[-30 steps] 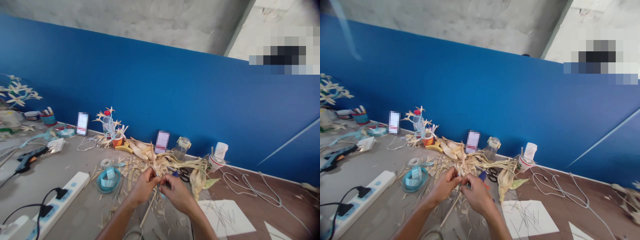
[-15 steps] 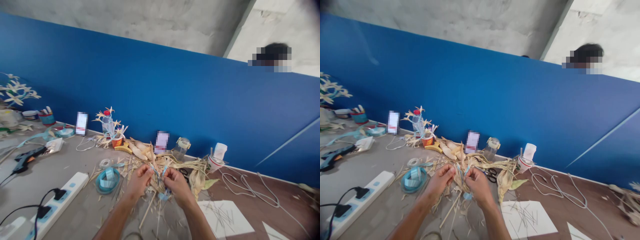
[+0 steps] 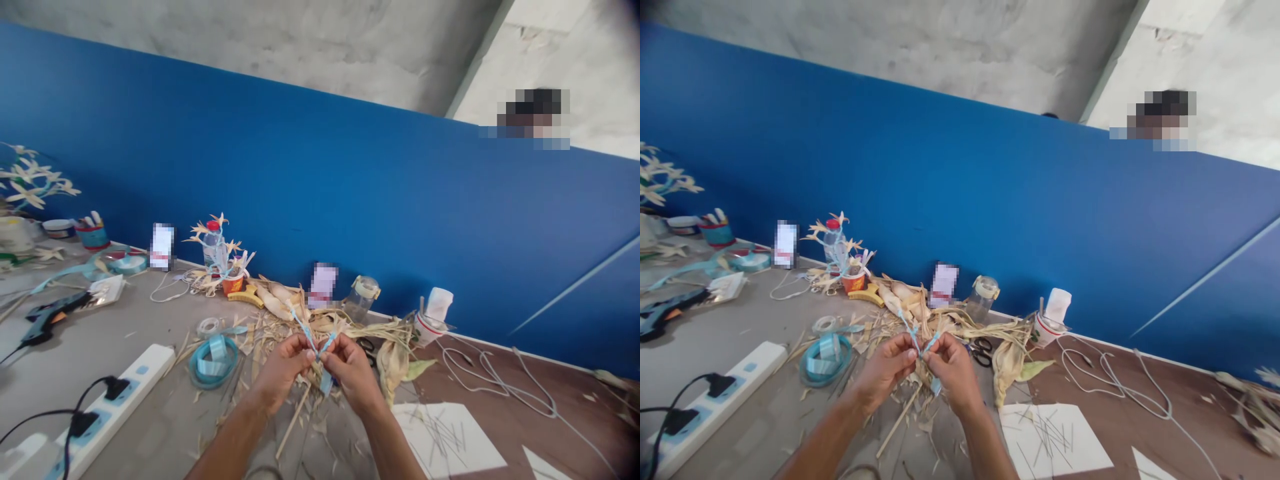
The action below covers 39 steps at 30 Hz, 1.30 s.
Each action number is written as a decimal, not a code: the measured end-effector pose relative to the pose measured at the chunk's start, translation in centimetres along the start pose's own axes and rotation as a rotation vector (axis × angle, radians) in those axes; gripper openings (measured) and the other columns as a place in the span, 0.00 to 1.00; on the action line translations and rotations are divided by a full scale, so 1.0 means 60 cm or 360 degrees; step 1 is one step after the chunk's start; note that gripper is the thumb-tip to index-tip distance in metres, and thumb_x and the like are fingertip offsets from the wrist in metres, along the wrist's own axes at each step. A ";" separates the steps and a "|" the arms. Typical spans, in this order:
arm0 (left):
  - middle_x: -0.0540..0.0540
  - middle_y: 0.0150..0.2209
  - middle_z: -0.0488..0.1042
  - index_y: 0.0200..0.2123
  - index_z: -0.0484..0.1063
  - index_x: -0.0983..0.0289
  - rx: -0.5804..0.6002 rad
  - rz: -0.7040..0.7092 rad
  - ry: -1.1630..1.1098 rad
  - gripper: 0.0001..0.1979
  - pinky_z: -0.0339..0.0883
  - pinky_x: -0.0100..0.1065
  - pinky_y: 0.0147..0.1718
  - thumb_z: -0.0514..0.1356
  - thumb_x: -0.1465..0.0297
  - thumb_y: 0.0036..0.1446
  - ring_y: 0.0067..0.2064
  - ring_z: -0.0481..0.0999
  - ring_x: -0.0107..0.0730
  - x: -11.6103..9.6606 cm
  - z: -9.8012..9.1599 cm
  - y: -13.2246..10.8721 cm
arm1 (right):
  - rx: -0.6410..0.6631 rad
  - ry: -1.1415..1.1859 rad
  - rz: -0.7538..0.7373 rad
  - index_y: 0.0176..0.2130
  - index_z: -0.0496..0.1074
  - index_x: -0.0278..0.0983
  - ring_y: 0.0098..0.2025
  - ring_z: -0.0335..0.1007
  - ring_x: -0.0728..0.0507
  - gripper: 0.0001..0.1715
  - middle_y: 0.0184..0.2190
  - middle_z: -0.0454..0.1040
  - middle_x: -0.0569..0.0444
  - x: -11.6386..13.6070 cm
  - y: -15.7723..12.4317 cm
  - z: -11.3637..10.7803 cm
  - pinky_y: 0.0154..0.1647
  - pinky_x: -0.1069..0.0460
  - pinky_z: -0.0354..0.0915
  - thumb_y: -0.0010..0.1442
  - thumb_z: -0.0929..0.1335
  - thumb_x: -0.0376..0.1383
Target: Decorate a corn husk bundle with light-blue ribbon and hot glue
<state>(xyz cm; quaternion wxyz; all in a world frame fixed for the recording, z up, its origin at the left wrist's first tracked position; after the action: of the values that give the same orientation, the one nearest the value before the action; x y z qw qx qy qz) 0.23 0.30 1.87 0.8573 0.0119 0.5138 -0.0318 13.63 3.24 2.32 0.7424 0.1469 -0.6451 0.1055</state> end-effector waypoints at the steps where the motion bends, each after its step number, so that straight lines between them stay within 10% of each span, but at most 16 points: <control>1: 0.47 0.23 0.64 0.27 0.70 0.66 -0.0007 0.0011 0.0013 0.13 0.51 0.26 0.23 0.66 0.64 0.40 0.22 0.57 0.20 -0.001 0.000 0.000 | 0.0012 0.0043 0.0022 0.24 0.61 0.36 0.19 0.50 0.54 0.14 0.18 0.60 0.63 0.000 0.000 0.002 0.20 0.57 0.49 0.45 0.71 0.37; 30: 0.49 0.25 0.65 0.27 0.70 0.65 0.0072 0.0053 -0.0128 0.11 0.51 0.27 0.25 0.64 0.63 0.46 0.23 0.57 0.21 0.005 0.006 -0.006 | 0.0212 0.0658 0.0441 0.30 0.67 0.34 0.16 0.46 0.58 0.17 0.20 0.64 0.61 0.009 -0.001 0.019 0.17 0.59 0.38 0.38 0.74 0.33; 39: 0.50 0.25 0.68 0.24 0.72 0.66 -0.0043 0.0004 -0.0229 0.12 0.57 0.28 0.30 0.68 0.64 0.38 0.28 0.64 0.26 -0.004 0.010 -0.005 | -0.0011 0.0581 0.0357 0.27 0.67 0.35 0.13 0.43 0.59 0.16 0.16 0.62 0.64 0.009 -0.002 0.024 0.15 0.59 0.38 0.37 0.75 0.34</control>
<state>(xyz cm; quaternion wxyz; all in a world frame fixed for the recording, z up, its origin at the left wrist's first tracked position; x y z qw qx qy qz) 0.62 -0.01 2.36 0.8920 -0.0012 0.4513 -0.0247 12.43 2.64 3.03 0.8309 0.0501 -0.5127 0.2102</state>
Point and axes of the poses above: each hand's wrist, its own y-axis towards the middle knuckle, its own z-axis out of the palm, x = y × z, the point moved 1 cm from there along y, towards the middle knuckle
